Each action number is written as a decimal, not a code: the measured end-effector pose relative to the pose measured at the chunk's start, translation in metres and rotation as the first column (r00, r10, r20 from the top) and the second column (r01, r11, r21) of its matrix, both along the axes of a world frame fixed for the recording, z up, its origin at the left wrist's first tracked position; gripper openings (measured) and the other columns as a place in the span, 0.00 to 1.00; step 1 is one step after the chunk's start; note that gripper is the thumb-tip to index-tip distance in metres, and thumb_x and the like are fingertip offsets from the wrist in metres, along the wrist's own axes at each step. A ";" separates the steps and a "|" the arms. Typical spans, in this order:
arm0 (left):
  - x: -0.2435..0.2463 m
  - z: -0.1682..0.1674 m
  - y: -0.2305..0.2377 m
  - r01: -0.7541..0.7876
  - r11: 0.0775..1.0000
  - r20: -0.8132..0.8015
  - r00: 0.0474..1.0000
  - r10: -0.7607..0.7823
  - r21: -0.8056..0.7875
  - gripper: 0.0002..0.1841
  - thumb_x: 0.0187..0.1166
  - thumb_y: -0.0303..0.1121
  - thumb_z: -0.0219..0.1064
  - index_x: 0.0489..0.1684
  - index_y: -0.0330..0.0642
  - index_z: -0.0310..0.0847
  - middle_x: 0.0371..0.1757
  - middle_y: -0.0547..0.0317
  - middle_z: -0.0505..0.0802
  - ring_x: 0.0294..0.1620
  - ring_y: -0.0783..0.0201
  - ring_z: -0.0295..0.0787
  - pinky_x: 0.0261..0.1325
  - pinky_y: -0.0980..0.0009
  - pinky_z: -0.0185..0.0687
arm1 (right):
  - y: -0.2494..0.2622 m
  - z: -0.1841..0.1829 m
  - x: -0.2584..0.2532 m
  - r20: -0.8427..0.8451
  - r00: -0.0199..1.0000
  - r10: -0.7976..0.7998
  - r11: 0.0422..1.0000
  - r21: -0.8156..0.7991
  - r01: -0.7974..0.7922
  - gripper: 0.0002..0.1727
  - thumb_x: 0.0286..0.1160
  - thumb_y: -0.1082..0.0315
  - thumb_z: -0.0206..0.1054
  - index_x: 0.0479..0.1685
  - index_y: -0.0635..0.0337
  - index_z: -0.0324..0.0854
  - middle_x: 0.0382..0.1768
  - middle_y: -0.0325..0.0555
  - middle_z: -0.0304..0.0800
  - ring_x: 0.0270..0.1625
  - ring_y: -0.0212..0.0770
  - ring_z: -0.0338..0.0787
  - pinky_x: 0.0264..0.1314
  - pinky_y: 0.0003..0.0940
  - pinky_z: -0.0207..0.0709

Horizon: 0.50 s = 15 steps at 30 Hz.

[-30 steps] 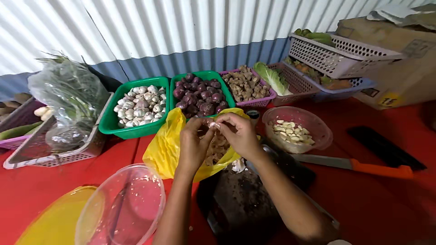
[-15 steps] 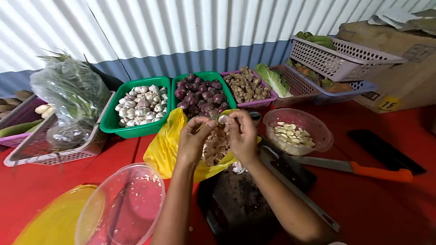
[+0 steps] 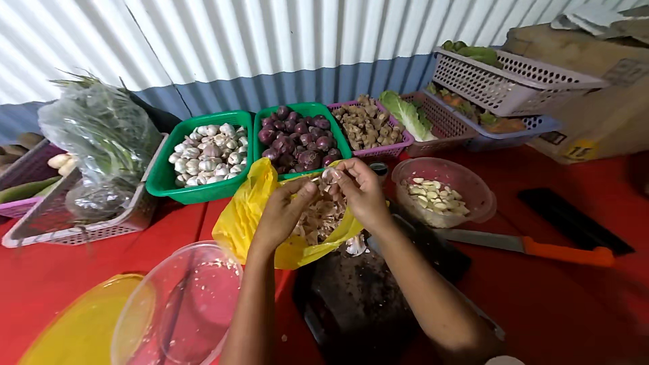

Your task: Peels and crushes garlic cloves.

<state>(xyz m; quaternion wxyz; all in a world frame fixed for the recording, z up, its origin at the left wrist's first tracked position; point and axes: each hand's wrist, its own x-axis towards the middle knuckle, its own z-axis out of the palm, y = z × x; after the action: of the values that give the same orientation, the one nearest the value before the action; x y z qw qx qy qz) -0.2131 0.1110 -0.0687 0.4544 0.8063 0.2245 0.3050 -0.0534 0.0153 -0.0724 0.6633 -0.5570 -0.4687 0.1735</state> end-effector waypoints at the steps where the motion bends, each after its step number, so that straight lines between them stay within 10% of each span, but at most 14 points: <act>1: -0.001 -0.001 0.003 0.022 0.998 -0.027 0.999 -0.021 0.057 0.19 0.84 0.43 0.65 0.64 0.41 0.87 0.60 0.57 0.92 0.60 0.67 0.89 0.65 0.62 0.83 | 0.000 -0.001 0.002 -0.016 1.000 0.005 1.000 0.002 -0.005 0.06 0.87 0.72 0.58 0.50 0.64 0.78 0.34 0.43 0.85 0.28 0.30 0.86 0.33 0.24 0.85; 8: 0.012 -0.013 0.001 -0.057 0.990 0.136 0.990 0.039 0.126 0.08 0.81 0.33 0.70 0.36 0.39 0.90 0.32 0.63 0.92 0.33 0.75 0.88 0.42 0.74 0.86 | 0.003 -0.004 0.004 -0.116 0.992 0.046 0.999 0.026 -0.043 0.06 0.88 0.73 0.56 0.50 0.64 0.77 0.36 0.43 0.85 0.28 0.29 0.84 0.33 0.24 0.83; 11: 0.011 -0.011 0.002 -0.114 0.988 0.146 0.984 0.098 0.107 0.10 0.85 0.34 0.66 0.48 0.37 0.89 0.42 0.58 0.94 0.41 0.71 0.91 0.48 0.70 0.87 | -0.001 0.000 0.008 -0.027 1.000 -0.010 0.999 0.030 0.011 0.06 0.88 0.72 0.57 0.52 0.64 0.76 0.37 0.43 0.84 0.28 0.29 0.85 0.33 0.24 0.84; 15: 0.014 -0.008 -0.003 0.197 0.963 0.174 0.971 -0.165 -0.184 0.20 0.85 0.29 0.65 0.74 0.37 0.79 0.60 0.56 0.93 0.56 0.65 0.92 0.62 0.64 0.90 | 0.002 -0.004 0.007 -0.174 0.977 0.127 0.992 0.038 -0.122 0.06 0.88 0.72 0.55 0.49 0.61 0.77 0.36 0.41 0.85 0.30 0.31 0.86 0.35 0.27 0.85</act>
<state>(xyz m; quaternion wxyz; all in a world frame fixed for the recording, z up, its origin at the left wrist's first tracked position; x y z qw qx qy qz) -0.1993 0.1080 -0.0771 0.5752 0.7472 0.1427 0.3006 -0.0462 0.0172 -0.0766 0.6974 -0.5000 -0.4446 0.2569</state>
